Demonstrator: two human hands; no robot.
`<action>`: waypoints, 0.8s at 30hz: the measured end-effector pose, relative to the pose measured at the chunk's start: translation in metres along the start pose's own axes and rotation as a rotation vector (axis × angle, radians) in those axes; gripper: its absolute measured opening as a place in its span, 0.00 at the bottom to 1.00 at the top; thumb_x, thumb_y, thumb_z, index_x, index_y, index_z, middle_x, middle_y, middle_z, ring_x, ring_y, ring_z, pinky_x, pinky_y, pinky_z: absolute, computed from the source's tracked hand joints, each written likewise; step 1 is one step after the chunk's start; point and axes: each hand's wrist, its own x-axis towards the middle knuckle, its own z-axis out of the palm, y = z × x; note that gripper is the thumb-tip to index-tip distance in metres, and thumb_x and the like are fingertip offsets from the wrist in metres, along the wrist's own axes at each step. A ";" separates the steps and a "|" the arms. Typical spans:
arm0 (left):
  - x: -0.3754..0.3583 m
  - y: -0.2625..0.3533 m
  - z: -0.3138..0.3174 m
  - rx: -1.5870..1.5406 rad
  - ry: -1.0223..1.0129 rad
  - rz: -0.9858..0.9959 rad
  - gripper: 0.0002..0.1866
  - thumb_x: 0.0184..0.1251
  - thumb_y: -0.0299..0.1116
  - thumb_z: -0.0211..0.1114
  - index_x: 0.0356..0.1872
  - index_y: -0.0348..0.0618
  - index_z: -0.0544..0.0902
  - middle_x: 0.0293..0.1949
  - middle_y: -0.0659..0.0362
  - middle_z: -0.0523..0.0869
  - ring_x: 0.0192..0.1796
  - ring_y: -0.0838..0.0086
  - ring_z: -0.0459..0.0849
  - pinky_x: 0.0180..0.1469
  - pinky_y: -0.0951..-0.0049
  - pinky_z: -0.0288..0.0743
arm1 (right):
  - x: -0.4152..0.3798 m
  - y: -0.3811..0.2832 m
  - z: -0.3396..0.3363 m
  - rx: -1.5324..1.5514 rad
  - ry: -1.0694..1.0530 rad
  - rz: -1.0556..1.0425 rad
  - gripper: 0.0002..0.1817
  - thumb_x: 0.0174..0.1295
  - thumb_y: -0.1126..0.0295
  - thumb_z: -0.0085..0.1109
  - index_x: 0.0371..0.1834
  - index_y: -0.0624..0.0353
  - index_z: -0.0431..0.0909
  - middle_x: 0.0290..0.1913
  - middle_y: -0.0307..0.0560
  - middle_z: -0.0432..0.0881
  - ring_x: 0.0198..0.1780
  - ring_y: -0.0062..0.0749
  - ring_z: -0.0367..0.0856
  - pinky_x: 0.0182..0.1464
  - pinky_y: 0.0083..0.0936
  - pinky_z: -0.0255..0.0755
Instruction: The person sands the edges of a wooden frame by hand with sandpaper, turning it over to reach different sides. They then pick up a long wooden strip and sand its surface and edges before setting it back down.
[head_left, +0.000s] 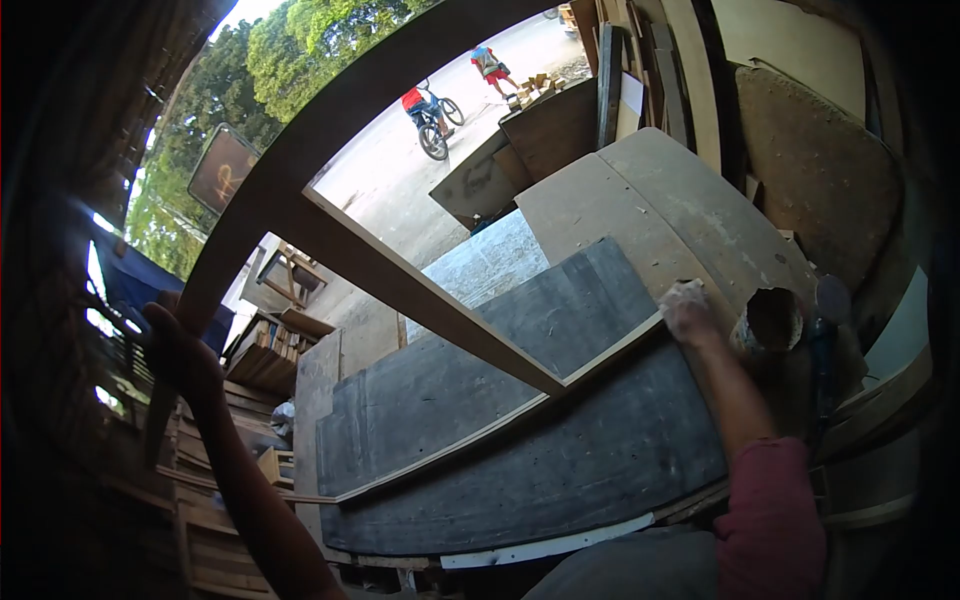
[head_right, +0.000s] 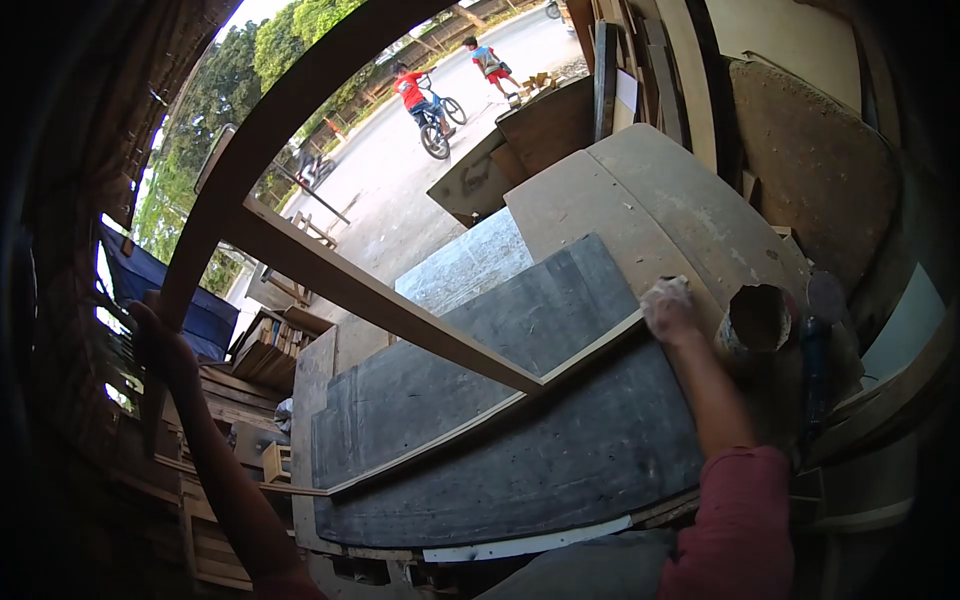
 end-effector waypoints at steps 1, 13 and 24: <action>0.001 -0.001 -0.003 0.012 -0.005 0.001 0.41 0.81 0.63 0.32 0.33 0.36 0.83 0.27 0.50 0.83 0.30 0.59 0.79 0.37 0.56 0.70 | 0.000 -0.003 -0.012 -0.022 0.078 0.056 0.11 0.55 0.62 0.53 0.23 0.51 0.84 0.31 0.52 0.84 0.38 0.47 0.81 0.40 0.48 0.67; 0.005 -0.006 0.001 -0.071 -0.058 0.005 0.43 0.79 0.66 0.35 0.40 0.32 0.85 0.33 0.47 0.86 0.35 0.60 0.81 0.42 0.57 0.72 | 0.004 -0.033 -0.032 0.245 -0.345 0.237 0.16 0.68 0.60 0.49 0.50 0.52 0.83 0.50 0.56 0.84 0.62 0.49 0.76 0.73 0.44 0.57; 0.007 -0.001 -0.003 -0.017 -0.082 0.099 0.39 0.79 0.65 0.38 0.31 0.38 0.83 0.24 0.57 0.80 0.28 0.69 0.72 0.33 0.63 0.64 | -0.015 -0.139 0.029 0.181 0.211 0.104 0.15 0.59 0.58 0.58 0.44 0.53 0.79 0.49 0.59 0.77 0.56 0.56 0.71 0.65 0.55 0.57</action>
